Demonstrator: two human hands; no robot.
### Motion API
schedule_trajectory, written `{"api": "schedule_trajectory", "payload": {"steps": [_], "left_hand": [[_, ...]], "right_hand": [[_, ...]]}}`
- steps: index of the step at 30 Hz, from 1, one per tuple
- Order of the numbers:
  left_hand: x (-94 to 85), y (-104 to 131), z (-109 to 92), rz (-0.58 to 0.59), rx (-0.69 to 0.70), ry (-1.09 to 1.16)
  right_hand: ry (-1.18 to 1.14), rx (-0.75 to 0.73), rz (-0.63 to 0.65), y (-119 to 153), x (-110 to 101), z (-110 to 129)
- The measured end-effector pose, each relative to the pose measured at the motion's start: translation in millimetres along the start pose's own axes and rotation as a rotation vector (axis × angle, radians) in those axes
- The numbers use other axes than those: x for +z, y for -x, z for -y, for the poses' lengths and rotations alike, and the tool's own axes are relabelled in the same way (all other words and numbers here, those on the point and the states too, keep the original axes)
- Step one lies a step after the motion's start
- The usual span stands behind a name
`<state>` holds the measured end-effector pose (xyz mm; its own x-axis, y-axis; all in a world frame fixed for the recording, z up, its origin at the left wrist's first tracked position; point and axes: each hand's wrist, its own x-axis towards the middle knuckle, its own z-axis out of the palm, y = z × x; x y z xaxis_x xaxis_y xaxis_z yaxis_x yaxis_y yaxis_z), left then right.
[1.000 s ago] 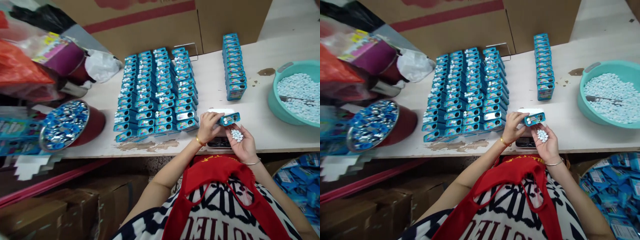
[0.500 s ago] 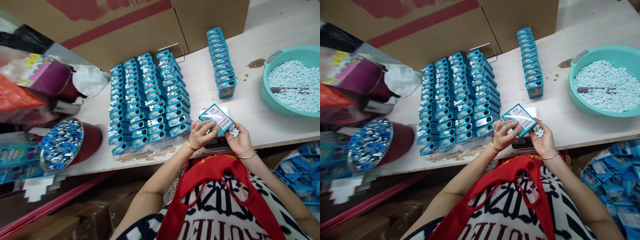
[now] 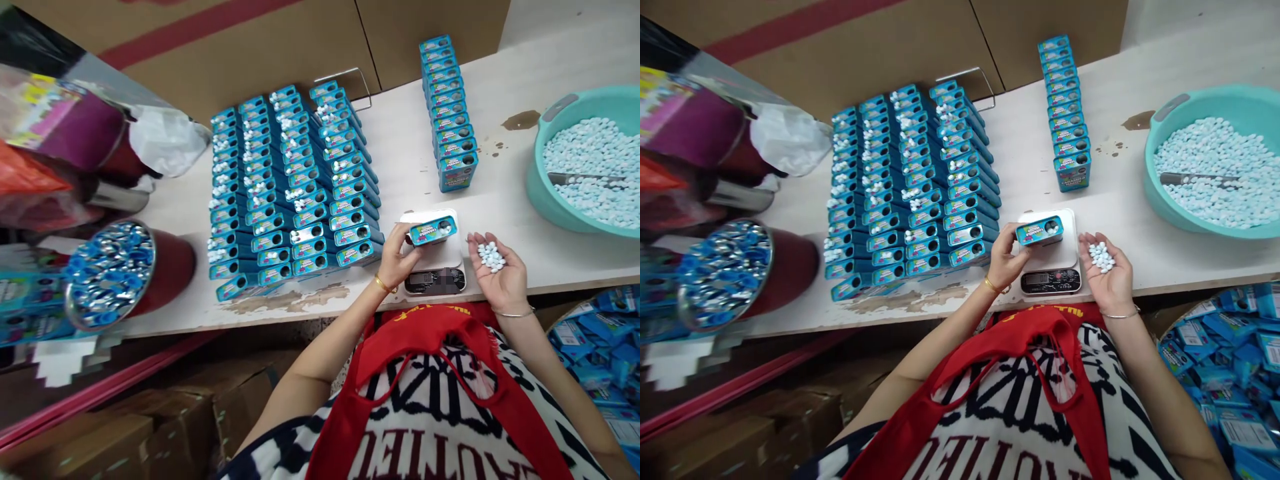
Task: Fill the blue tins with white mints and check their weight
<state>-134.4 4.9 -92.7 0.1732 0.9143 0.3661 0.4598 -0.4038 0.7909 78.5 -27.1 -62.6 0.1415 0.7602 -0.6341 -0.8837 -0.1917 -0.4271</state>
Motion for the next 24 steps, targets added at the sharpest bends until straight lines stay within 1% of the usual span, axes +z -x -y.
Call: {"api": "schedule_trajectory", "payload": {"steps": [3,5,6,7,9,10,11,12,13,14,15,16,18,20,22,24], "left_hand": [[1.1,3,8,-0.001,-0.094,0.039],[-2.1,6,9,0.001,-0.077,0.022],[-5.1,8,6,-0.028,-0.039,-0.016],[-8.4,10,0,-0.086,0.020,-0.073],[-13.6,14,-17,-0.216,0.190,-0.203],[-13.6,15,-28,-0.234,0.288,-0.259],[-10.8,15,-40,-0.188,0.379,-0.309],[-4.8,13,-52,-0.081,0.451,-0.358],[4.8,11,-64,0.066,0.496,-0.413],[17.7,6,-73,0.222,0.502,-0.480],[33.2,0,-81,0.354,0.478,-0.553],[50.5,-7,-87,0.455,0.434,-0.620],[86.2,-24,-91,0.574,0.309,-0.703],[117.0,-38,-87,0.677,0.219,-0.749],[138.0,-47,-80,0.756,0.165,-0.796],[147.3,-49,-74,0.782,0.142,-0.835]], "right_hand": [[0.004,-0.104,-0.041,-3,-16,20],[-0.010,-0.150,-0.093,-4,-27,31],[-0.020,-0.165,-0.119,-4,-32,35],[-0.031,-0.175,-0.140,-4,-37,38],[-0.048,-0.182,-0.168,-3,-45,40],[-0.053,-0.178,-0.175,-3,-49,40],[-0.056,-0.168,-0.178,-3,-51,39],[-0.057,-0.153,-0.178,-3,-53,37],[-0.055,-0.135,-0.176,-3,-54,35],[-0.052,-0.118,-0.170,-3,-55,34],[-0.047,-0.104,-0.159,-3,-55,32],[-0.042,-0.097,-0.145,-2,-54,31],[-0.035,-0.106,-0.117,1,-54,30],[-0.032,-0.132,-0.114,5,-55,30],[-0.022,-0.150,-0.145,9,-57,32],[-0.006,-0.153,-0.178,12,-61,33]]}}
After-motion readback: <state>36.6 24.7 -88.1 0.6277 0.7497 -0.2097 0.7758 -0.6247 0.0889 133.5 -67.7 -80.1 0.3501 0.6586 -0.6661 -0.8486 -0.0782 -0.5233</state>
